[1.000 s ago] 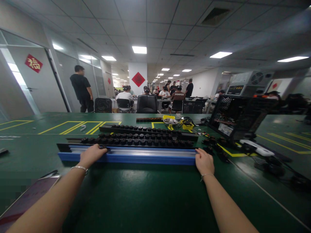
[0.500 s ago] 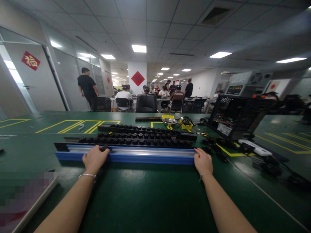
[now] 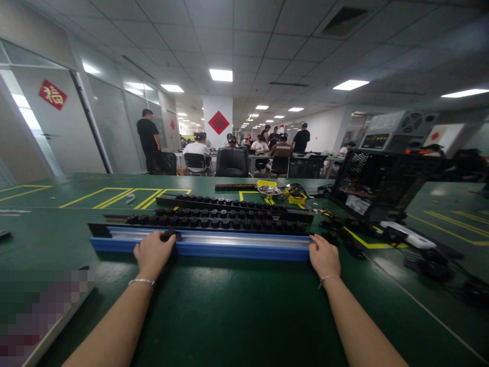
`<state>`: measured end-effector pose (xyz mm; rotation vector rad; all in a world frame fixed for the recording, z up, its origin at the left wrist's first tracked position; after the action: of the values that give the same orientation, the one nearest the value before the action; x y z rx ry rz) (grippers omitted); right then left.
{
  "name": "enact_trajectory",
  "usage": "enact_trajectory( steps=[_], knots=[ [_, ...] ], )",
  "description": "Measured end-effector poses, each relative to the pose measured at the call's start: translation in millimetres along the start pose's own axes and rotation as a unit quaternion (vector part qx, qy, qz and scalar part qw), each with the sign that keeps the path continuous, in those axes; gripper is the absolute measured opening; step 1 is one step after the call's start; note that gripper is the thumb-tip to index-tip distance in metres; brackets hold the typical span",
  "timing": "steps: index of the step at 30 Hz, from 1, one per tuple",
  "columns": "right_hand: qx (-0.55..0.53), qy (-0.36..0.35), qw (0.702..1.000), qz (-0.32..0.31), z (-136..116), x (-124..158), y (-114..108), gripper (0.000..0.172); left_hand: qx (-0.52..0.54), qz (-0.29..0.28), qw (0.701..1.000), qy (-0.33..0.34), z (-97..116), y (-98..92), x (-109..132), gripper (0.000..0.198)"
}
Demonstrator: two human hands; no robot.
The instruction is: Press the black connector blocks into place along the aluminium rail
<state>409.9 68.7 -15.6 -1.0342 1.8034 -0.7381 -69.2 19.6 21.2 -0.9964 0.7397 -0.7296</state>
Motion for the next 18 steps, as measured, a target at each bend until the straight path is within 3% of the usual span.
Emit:
enact_trajectory(
  steps=[18],
  knots=[
    [0.014, -0.01, 1.0, 0.002, -2.3, 0.7, -0.7, 0.045, 0.012, 0.004, 1.0, 0.009, 1.1, 3.5, 1.2, 0.045]
  ],
)
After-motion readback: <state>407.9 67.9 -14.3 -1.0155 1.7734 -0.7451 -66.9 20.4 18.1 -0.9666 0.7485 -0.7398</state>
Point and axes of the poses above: each hand's wrist, its own x-axis away from the middle knuckle, its own y-axis out of the palm, z = x × y, the point moved 1 cm from there along -x, towards the middle knuckle, and after that the axes turned 8 degrees about -z, right-handed, at the moved point
